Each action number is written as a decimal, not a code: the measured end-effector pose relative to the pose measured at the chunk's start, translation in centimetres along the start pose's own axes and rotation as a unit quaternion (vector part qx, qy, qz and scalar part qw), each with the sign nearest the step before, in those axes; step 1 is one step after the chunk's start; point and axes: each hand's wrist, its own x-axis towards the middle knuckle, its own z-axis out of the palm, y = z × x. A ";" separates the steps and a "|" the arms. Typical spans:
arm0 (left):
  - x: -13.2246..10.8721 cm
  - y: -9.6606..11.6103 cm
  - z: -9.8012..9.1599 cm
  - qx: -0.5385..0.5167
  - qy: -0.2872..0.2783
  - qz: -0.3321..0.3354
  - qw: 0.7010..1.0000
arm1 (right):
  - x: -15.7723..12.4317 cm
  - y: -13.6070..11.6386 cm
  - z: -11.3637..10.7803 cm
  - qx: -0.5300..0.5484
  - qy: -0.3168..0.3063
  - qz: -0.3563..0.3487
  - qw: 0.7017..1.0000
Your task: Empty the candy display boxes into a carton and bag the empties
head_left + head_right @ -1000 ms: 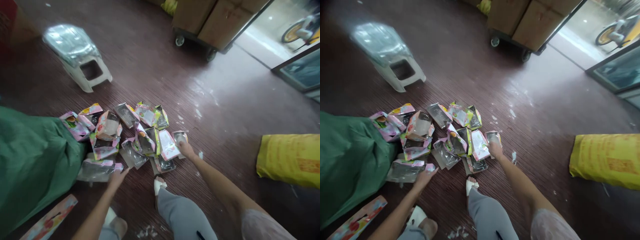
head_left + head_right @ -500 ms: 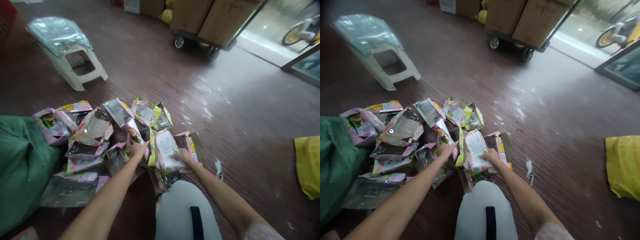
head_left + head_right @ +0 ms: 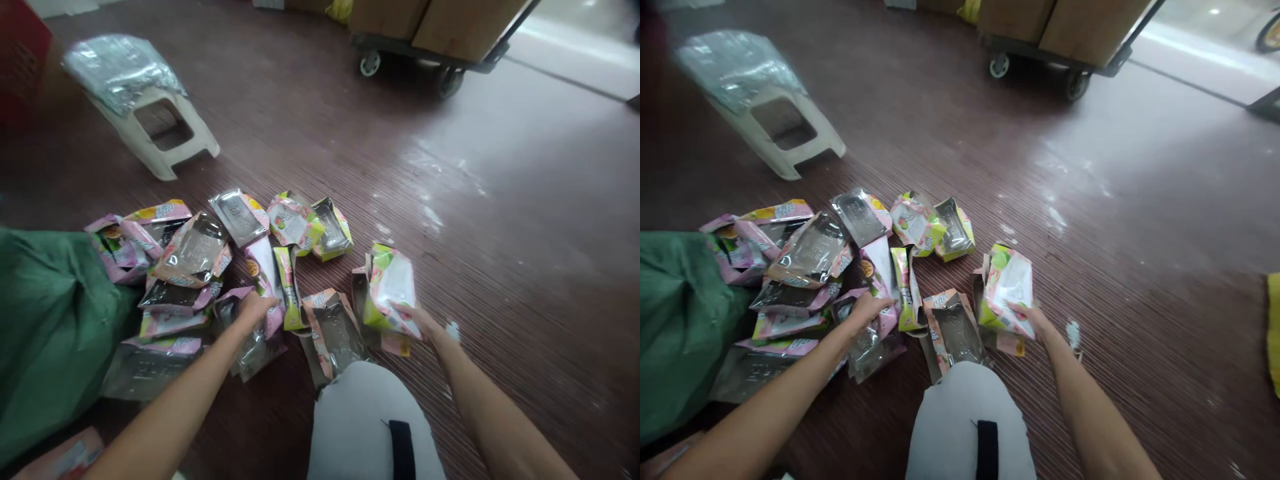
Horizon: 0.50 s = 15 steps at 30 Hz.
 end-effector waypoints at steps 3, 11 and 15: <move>-2.3 1.3 0.4 0.015 0.050 -0.018 0.998 | 0.9 -0.2 3.2 0.004 -0.037 -0.014 0.999; -4.9 5.0 7.1 0.068 0.067 -0.001 0.995 | -1.2 0.3 8.5 0.032 -0.056 -0.027 0.998; -3.7 4.8 6.7 0.070 0.035 0.008 0.997 | -2.0 -0.6 8.9 -0.005 0.019 -0.081 0.997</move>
